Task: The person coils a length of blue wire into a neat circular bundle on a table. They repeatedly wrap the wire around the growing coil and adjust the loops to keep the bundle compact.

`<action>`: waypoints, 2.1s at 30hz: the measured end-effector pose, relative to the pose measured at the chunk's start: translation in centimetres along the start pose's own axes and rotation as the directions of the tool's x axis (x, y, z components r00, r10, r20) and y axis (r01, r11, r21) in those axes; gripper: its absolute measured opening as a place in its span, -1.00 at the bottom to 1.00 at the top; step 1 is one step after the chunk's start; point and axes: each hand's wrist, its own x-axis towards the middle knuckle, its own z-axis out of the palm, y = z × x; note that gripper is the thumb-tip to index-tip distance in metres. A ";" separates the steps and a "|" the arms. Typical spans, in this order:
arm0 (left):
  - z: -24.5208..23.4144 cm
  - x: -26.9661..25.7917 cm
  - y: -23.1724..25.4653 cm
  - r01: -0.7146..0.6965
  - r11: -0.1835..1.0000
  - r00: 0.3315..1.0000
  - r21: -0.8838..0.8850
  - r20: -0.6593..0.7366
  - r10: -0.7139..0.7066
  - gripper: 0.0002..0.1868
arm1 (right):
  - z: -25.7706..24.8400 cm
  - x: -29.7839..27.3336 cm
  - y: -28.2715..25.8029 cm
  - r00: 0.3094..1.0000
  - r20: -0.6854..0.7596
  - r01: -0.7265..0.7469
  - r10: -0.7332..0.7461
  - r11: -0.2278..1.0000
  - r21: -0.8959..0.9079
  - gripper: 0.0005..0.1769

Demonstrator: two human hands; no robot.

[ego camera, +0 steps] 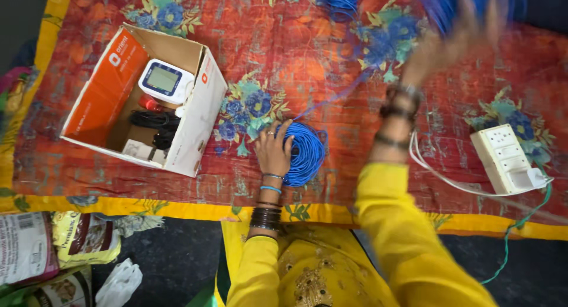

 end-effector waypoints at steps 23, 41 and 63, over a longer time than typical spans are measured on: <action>0.3 -0.2 -0.1 0.022 1.000 1.000 -0.009 -0.012 -0.022 -0.53 | -1.8 -12.9 -13.7 0.245 0.783 0.185 -0.572 0.820 0.542 -0.68; -0.2 -0.1 0.2 0.045 0.999 0.999 -0.031 0.026 -0.044 -0.54 | -19.2 -10.9 -8.0 0.307 0.876 0.069 -0.373 0.926 0.371 -0.75; 1.0 0.0 -0.2 0.045 0.998 0.999 0.032 0.002 -0.045 -0.54 | -27.7 -14.3 -19.7 0.240 0.875 0.189 -0.421 0.904 0.383 -0.49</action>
